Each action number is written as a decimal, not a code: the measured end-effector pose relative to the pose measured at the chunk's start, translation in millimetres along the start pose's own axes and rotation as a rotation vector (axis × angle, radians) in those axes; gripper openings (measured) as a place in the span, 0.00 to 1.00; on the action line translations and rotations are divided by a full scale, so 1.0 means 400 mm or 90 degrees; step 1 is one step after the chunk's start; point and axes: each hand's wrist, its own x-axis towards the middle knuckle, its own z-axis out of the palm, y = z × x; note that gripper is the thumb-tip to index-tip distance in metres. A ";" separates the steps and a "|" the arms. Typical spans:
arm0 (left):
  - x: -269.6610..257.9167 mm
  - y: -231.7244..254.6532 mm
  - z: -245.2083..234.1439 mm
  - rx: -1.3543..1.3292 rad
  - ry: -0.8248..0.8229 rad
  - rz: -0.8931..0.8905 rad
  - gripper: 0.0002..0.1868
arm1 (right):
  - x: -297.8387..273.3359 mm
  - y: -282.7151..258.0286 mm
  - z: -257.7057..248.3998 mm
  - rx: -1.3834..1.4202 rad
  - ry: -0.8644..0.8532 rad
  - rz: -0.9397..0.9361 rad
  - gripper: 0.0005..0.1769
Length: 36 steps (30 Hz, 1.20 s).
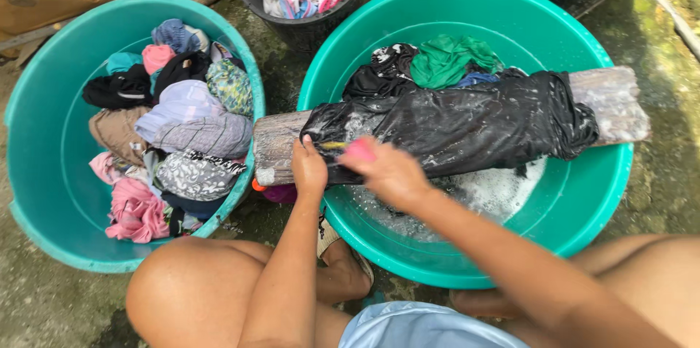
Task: The person washes clothes in a basin of soapy water using a brush and a wooden board. The person scrubs a black garment on the board, rinses it in the water, and continues scrubbing different parts of the item.
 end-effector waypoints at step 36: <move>-0.022 -0.026 0.060 0.029 0.225 0.355 0.15 | -0.273 0.638 -0.159 -0.081 0.420 0.464 0.59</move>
